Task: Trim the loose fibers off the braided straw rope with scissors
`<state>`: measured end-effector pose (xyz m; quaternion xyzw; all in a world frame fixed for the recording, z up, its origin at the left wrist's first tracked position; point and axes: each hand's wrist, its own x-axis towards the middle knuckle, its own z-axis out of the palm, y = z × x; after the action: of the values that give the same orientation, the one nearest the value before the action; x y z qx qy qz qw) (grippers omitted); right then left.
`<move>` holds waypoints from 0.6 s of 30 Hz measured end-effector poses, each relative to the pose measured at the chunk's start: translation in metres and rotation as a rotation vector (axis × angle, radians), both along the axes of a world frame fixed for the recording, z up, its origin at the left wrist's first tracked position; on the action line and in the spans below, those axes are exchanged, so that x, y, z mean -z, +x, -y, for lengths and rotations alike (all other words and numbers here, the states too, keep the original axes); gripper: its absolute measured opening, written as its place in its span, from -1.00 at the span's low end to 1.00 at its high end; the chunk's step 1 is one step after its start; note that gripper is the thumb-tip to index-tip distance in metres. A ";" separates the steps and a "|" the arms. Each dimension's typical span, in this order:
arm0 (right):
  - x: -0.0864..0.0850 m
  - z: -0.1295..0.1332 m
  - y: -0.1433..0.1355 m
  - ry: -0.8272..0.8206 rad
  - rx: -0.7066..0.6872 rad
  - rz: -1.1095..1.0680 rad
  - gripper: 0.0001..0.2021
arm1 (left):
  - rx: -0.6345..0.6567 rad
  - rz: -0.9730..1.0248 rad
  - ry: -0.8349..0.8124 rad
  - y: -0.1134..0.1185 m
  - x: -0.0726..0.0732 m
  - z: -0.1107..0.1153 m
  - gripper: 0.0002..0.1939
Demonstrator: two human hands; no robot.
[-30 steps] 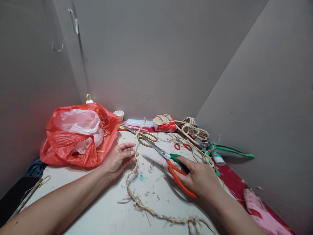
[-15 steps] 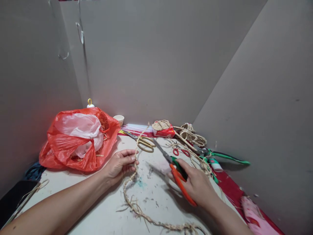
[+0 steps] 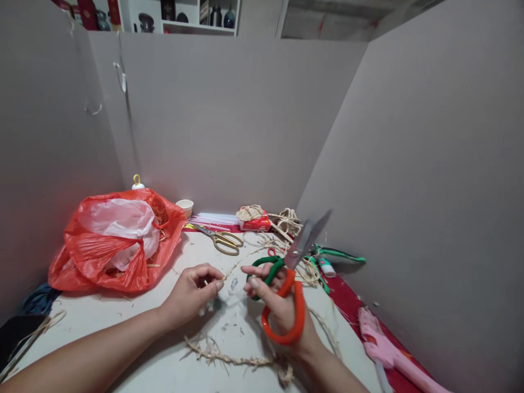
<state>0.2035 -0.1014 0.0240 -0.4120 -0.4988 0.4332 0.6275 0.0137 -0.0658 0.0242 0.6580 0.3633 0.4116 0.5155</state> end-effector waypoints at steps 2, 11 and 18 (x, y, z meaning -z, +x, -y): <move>0.003 0.004 -0.008 0.003 0.014 0.021 -0.73 | 0.004 -0.098 0.149 0.002 -0.001 0.005 -0.89; -0.002 0.012 -0.019 0.039 0.111 0.077 -0.74 | 0.075 -0.160 0.187 0.008 -0.003 0.019 -0.90; -0.002 0.007 -0.002 0.106 0.261 0.078 -0.73 | 0.187 0.017 -0.227 0.008 0.004 0.016 -0.74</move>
<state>0.2017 -0.1084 0.0260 -0.4562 -0.4872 0.3046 0.6796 0.0218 -0.0817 0.0201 0.6230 0.3404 0.3236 0.6255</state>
